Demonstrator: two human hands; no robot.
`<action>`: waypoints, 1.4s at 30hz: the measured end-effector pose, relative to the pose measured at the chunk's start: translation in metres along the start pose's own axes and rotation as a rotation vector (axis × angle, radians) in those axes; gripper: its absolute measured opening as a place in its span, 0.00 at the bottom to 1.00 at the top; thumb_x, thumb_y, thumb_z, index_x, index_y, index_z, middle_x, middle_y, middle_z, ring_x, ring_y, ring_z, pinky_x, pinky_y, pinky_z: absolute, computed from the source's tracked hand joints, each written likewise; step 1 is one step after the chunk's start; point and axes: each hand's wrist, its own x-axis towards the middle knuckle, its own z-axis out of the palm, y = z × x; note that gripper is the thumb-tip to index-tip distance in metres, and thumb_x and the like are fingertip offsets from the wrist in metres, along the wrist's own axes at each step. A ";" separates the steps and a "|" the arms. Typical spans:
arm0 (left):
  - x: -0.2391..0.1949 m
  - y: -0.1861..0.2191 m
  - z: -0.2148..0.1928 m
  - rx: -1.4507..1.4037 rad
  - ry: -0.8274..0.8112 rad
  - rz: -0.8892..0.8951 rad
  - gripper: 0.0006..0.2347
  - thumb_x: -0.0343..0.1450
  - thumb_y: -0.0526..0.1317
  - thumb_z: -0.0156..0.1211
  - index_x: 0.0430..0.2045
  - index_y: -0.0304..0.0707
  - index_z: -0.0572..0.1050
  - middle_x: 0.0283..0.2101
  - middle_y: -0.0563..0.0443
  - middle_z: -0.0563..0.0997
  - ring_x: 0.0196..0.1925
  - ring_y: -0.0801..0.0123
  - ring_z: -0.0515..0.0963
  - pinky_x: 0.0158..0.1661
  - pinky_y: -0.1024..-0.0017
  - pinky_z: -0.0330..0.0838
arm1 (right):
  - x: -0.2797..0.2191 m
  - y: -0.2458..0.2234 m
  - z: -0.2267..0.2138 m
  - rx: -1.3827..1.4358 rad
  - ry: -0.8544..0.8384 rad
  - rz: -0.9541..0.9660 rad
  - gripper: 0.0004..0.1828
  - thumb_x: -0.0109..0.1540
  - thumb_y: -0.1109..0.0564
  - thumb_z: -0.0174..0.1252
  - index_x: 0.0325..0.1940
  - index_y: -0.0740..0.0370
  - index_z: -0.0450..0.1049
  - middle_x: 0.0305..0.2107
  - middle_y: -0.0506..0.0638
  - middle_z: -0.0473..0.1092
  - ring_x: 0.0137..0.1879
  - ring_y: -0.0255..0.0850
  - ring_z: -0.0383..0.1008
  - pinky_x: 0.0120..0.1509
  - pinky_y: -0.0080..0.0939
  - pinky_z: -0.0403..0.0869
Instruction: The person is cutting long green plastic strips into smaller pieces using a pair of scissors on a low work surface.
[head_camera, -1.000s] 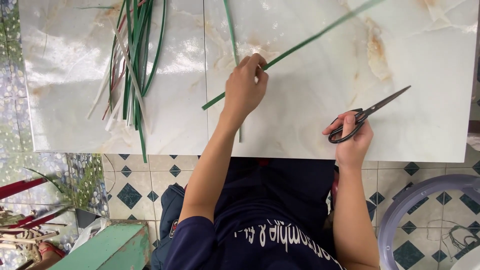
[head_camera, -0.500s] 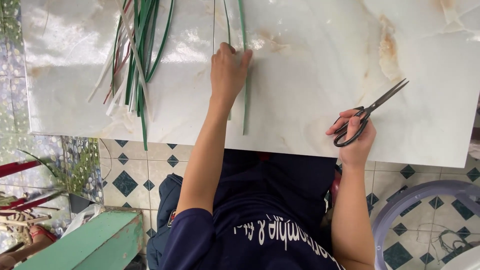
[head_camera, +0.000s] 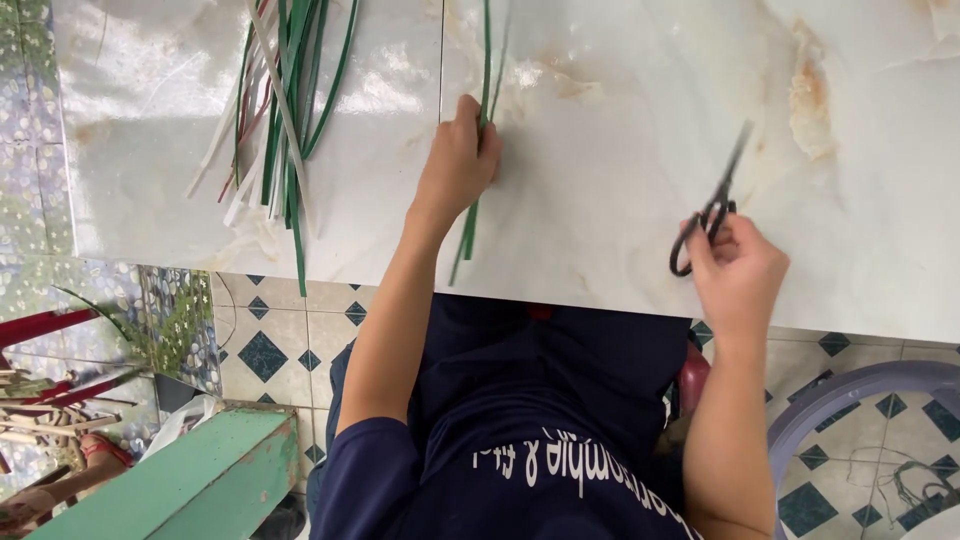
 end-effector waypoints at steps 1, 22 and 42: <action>-0.014 0.017 -0.012 -0.287 -0.088 -0.067 0.03 0.75 0.35 0.36 0.33 0.37 0.54 0.23 0.45 0.74 0.18 0.67 0.73 0.21 0.72 0.70 | 0.007 0.008 -0.003 -0.212 0.006 -0.107 0.11 0.65 0.61 0.66 0.46 0.72 0.76 0.23 0.51 0.70 0.26 0.35 0.69 0.34 0.33 0.70; -0.074 -0.001 0.028 -1.116 -0.313 0.112 0.17 0.76 0.33 0.46 0.61 0.30 0.62 0.47 0.42 0.77 0.39 0.69 0.74 0.36 0.73 0.78 | 0.079 -0.015 0.011 -0.716 -0.081 -0.355 0.14 0.67 0.60 0.62 0.56 0.67 0.78 0.39 0.56 0.69 0.51 0.55 0.66 0.48 0.52 0.70; -0.102 0.008 0.046 -0.919 -0.384 0.242 0.22 0.71 0.23 0.40 0.62 0.32 0.62 0.41 0.39 0.79 0.33 0.68 0.76 0.37 0.70 0.81 | 0.058 -0.098 0.072 0.500 -0.021 -0.154 0.12 0.69 0.59 0.52 0.47 0.74 0.74 0.22 0.57 0.68 0.25 0.42 0.71 0.26 0.38 0.76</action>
